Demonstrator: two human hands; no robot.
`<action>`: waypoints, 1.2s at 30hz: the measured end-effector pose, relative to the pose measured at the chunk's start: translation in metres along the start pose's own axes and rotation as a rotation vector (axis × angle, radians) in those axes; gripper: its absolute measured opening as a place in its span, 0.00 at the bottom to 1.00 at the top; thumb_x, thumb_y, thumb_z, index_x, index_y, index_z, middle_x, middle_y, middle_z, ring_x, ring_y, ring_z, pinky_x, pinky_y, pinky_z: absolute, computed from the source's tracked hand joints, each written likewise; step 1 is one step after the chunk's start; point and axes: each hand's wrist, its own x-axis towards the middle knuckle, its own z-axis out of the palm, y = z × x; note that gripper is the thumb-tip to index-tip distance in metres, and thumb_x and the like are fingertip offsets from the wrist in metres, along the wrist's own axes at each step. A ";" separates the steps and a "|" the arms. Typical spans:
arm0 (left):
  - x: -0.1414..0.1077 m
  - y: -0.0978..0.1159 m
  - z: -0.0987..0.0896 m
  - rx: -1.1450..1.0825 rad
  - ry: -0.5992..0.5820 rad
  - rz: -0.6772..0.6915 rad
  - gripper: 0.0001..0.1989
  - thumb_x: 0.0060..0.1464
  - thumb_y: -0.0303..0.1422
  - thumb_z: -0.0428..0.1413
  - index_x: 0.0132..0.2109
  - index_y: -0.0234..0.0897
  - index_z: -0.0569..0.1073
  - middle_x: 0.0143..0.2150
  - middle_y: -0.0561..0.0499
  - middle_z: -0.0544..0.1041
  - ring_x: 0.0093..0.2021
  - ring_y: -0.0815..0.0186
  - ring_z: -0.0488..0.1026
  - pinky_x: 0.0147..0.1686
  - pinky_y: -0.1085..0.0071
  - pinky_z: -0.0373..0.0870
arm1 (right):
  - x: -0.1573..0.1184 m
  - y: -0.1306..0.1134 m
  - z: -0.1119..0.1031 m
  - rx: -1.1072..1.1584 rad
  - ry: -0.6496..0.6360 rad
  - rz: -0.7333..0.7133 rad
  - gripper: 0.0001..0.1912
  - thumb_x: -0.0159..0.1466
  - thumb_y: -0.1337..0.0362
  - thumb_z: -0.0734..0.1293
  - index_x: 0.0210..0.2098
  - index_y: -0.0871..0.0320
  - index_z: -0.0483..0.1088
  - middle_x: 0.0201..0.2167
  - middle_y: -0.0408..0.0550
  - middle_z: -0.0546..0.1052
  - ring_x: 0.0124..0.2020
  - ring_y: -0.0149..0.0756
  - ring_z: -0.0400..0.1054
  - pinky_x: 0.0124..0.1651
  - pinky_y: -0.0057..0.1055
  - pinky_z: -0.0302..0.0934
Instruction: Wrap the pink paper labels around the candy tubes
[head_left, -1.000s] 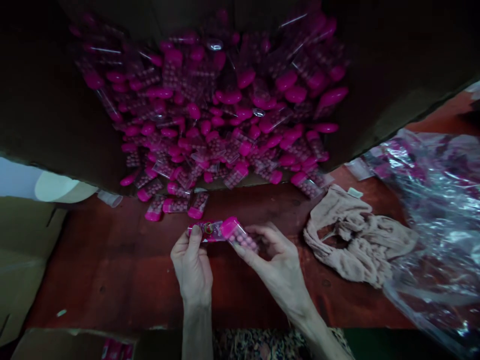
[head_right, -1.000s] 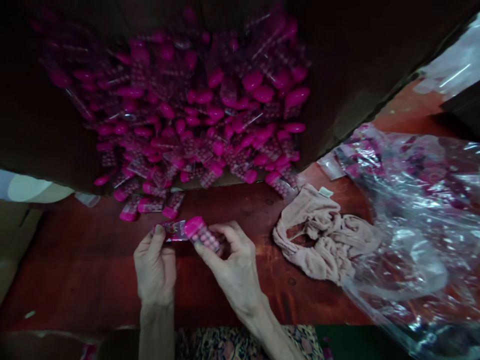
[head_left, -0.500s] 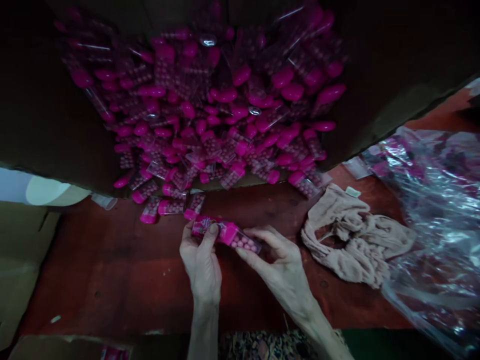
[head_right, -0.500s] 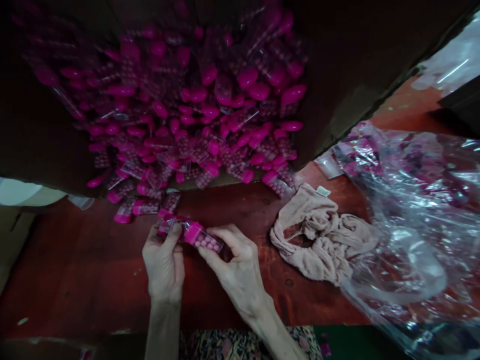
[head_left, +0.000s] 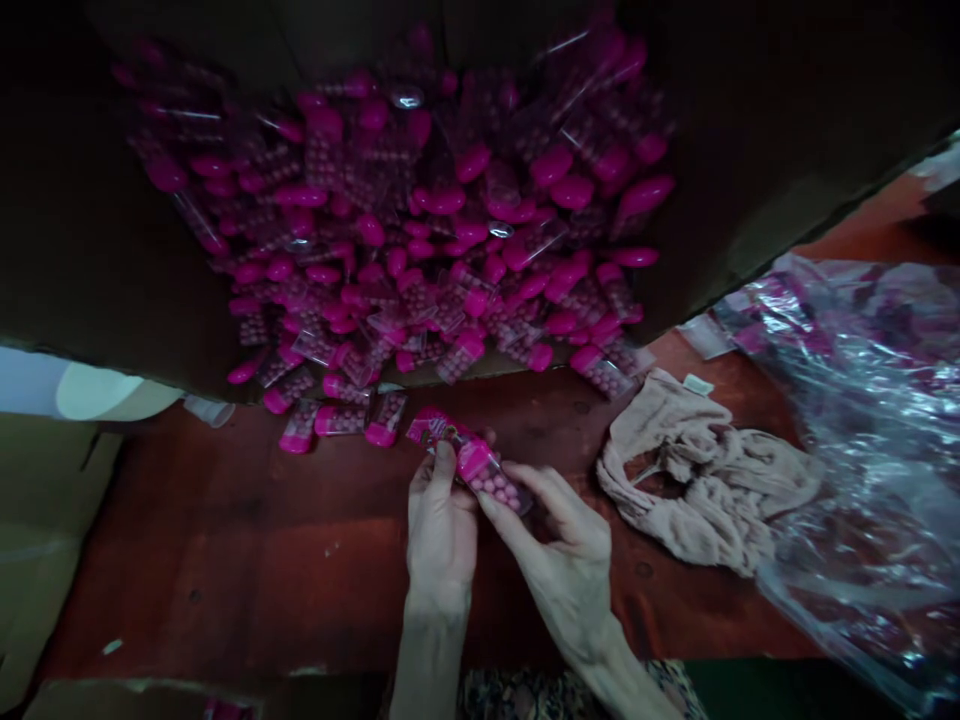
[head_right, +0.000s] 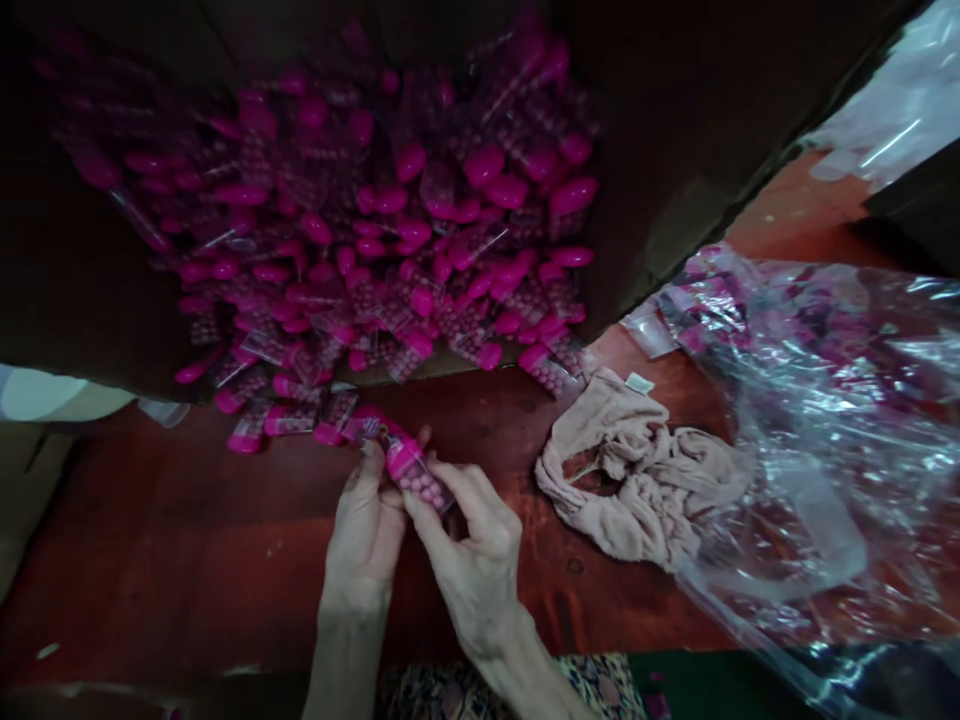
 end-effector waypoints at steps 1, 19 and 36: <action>-0.002 -0.002 0.001 0.003 -0.008 -0.027 0.16 0.44 0.41 0.61 0.36 0.32 0.74 0.33 0.43 0.79 0.41 0.56 0.75 0.43 0.60 0.68 | -0.001 -0.001 0.000 -0.013 0.019 -0.057 0.11 0.56 0.71 0.68 0.40 0.55 0.72 0.32 0.46 0.75 0.32 0.34 0.70 0.35 0.30 0.68; -0.022 0.003 0.001 0.122 -0.191 0.068 0.15 0.39 0.42 0.63 0.30 0.34 0.77 0.30 0.43 0.79 0.39 0.55 0.75 0.39 0.61 0.71 | -0.011 -0.006 0.001 0.322 0.076 0.126 0.13 0.53 0.73 0.71 0.38 0.53 0.74 0.29 0.41 0.74 0.29 0.31 0.70 0.32 0.27 0.68; -0.035 0.006 0.006 0.116 -0.041 0.072 0.10 0.50 0.36 0.57 0.35 0.33 0.77 0.34 0.43 0.80 0.39 0.61 0.75 0.41 0.67 0.70 | -0.009 -0.015 0.005 0.347 0.007 0.210 0.12 0.52 0.71 0.71 0.37 0.57 0.76 0.26 0.43 0.74 0.26 0.30 0.70 0.28 0.24 0.68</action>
